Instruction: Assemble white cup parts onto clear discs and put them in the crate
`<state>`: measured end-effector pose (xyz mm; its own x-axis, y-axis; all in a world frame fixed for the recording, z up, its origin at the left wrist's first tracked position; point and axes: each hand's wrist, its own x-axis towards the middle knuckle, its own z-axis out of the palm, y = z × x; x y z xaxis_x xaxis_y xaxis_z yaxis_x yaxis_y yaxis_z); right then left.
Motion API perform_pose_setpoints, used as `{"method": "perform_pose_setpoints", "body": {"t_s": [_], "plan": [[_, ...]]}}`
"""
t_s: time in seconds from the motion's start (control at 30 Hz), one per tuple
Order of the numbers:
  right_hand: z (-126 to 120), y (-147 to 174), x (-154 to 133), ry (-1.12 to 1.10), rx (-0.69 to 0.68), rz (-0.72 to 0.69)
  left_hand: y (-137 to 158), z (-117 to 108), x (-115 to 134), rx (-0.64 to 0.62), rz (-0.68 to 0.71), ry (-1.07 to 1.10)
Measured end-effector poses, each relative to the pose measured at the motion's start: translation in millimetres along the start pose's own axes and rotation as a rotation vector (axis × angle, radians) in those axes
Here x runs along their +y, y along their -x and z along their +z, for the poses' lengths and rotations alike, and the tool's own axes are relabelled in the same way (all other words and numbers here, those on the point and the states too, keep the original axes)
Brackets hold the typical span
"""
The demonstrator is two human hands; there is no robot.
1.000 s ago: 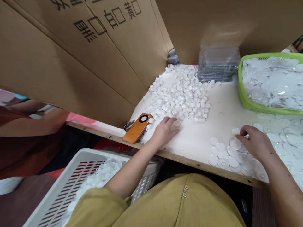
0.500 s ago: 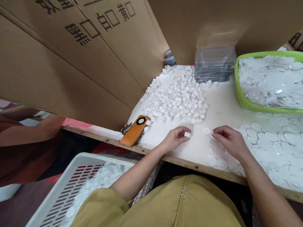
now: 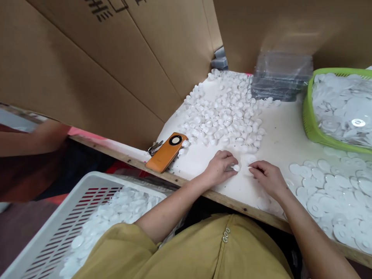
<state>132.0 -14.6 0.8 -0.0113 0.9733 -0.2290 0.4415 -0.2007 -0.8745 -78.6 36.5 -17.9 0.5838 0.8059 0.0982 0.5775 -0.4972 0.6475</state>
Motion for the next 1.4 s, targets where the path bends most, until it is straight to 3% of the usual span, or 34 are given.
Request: {"method": "perform_pose_setpoints", "body": {"t_s": [0.17,0.37,0.5,0.67,0.8,1.03,1.17,1.27,1.33,1.4], "plan": [[30,-10,-12,-0.265,-0.032,0.167,-2,2,-3,-0.066,0.052,-0.026],[35,-20,-19,-0.106,-0.084,0.303,-2,-2,1,-0.108,0.043,-0.031],[31,-23,-22,-0.135,-0.176,0.377,-4,-11,5,-0.177,0.003,0.014],[29,-28,-23,-0.112,-0.218,0.418,-20,-22,4,-0.336,-0.151,0.005],[28,-31,-24,-0.098,-0.235,0.425,-32,-26,3,-0.462,-0.168,-0.053],[31,-31,-26,-0.082,-0.244,0.394,-30,-22,14,-0.459,-0.211,-0.046],[24,-20,-19,-0.048,-0.207,0.225,5,-54,14,-0.385,-0.213,0.086],[5,-14,-8,0.127,0.020,0.054,67,-108,-5,-0.456,-0.263,0.111],[-7,-15,0,0.318,0.161,-0.014,119,-145,-27,-0.613,-0.372,0.032],[-14,-19,8,0.475,0.219,-0.048,169,-173,-50,-0.684,-0.624,-0.189]]}}
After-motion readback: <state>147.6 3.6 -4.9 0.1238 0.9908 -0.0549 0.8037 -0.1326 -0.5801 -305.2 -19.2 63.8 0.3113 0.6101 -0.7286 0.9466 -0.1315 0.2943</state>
